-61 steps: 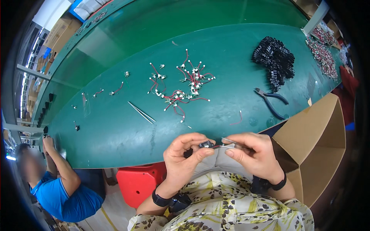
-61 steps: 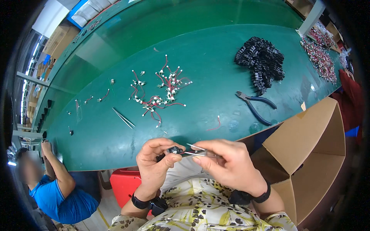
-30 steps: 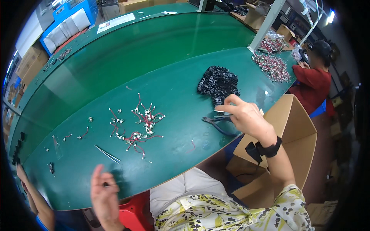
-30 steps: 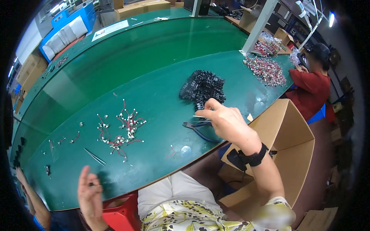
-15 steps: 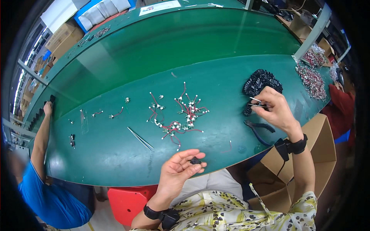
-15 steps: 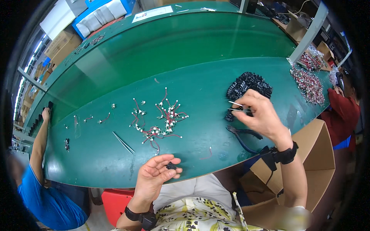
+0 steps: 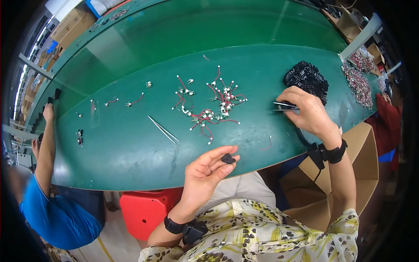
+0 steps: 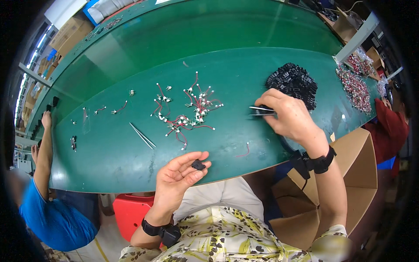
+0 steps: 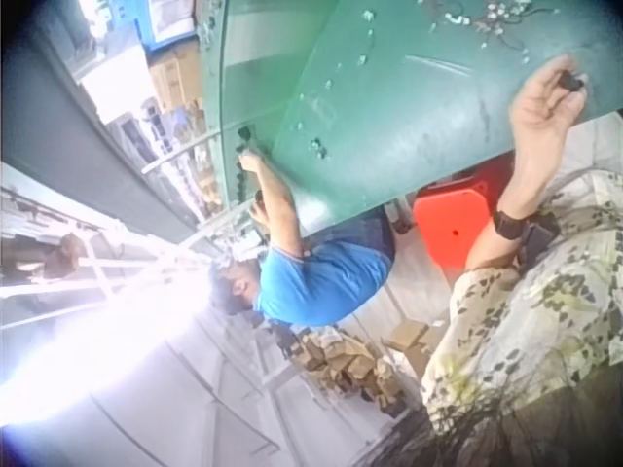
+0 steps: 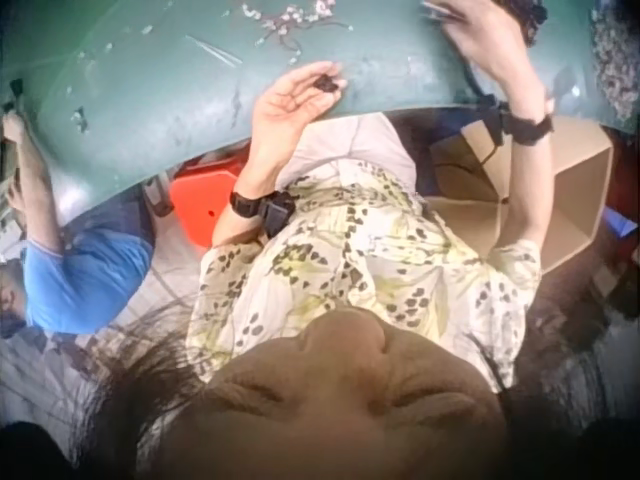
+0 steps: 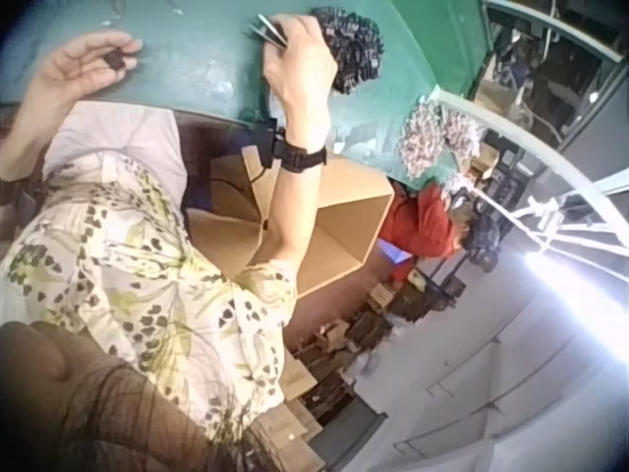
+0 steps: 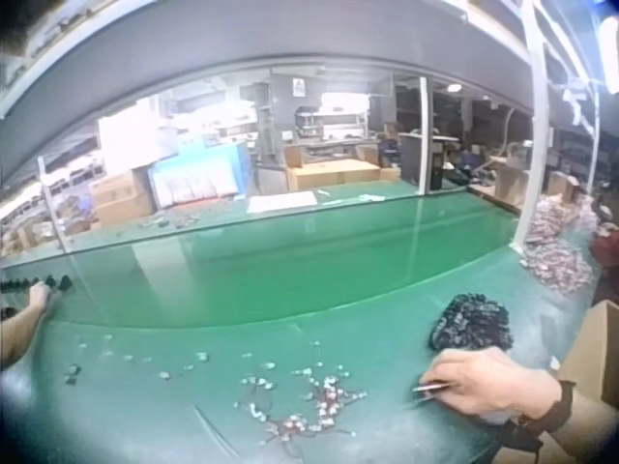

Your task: The person sits at a green workbench and assembles small electronic components by hand. They repeatedly pick up black plastic housings and red-and-white wires, inserting the wires into the housings to create finished units. The person places the completed assemblies into a cardboard box on the right side of the table.

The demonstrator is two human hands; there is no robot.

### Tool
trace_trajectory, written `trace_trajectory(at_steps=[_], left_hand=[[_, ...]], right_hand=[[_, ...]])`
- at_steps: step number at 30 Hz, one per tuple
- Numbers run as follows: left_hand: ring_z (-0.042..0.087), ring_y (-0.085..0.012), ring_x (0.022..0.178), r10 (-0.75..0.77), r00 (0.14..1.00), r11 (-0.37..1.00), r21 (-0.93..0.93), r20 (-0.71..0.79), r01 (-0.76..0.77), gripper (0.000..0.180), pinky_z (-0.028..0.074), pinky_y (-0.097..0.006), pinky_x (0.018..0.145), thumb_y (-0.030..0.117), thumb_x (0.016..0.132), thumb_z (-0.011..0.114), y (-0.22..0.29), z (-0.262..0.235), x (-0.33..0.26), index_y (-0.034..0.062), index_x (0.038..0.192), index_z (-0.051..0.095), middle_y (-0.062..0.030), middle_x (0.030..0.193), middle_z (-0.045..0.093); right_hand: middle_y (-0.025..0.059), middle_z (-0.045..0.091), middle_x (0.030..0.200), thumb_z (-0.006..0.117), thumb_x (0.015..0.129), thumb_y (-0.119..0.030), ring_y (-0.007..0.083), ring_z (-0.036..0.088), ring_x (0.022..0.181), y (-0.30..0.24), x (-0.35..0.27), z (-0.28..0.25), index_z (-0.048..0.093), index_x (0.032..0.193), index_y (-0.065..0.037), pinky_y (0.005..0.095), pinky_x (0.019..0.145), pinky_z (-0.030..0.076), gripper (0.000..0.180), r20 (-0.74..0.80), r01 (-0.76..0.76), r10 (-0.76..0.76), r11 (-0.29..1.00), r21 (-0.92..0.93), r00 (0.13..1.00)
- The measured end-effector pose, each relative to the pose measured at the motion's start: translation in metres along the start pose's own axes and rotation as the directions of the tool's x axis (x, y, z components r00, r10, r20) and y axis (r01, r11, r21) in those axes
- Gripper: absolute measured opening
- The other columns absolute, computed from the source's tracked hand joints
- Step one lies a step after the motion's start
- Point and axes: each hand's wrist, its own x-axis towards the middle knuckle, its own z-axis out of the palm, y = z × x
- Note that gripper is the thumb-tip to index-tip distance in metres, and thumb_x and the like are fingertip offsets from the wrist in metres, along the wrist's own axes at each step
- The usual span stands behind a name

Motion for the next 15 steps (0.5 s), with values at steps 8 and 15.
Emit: trace_trajectory(at_steps=[8, 15], left_hand=[[0.068, -0.0244, 0.099, -0.001, 0.999, 1.0, 0.02, -0.051, 0.002, 0.039, 0.057, -0.033, 0.088, -0.007, 0.087, 0.063, -0.001, -0.007, -0.006, -0.0013, 0.125, 0.057, -0.0196, 0.119, 0.063], [0.066, -0.0263, 0.103, -0.071, 0.997, 0.996, -0.05, -0.021, 0.07, 0.038, 0.056, -0.034, 0.09, -0.001, 0.094, 0.057, 0.002, -0.007, -0.007, -0.0005, 0.131, 0.052, -0.0214, 0.127, 0.058]], right_hand=[[0.0086, 0.063, 0.103, 0.07, 0.077, -0.008, 0.0289, 0.065, 0.087, -0.066, 0.007, 0.006, 0.068, 0.106, -0.009, 0.0369, 0.074, 0.053, 0.029, -0.108, 0.066, -0.04, 0.968, 0.242, 0.993], [0.0094, 0.065, 0.092, 0.074, 0.078, -0.022, 0.0296, 0.066, 0.08, -0.094, 0.04, 0.058, 0.07, 0.093, -0.007, 0.0412, 0.069, 0.052, 0.021, -0.032, -0.02, 0.032, 0.946, 0.324, 0.999]])
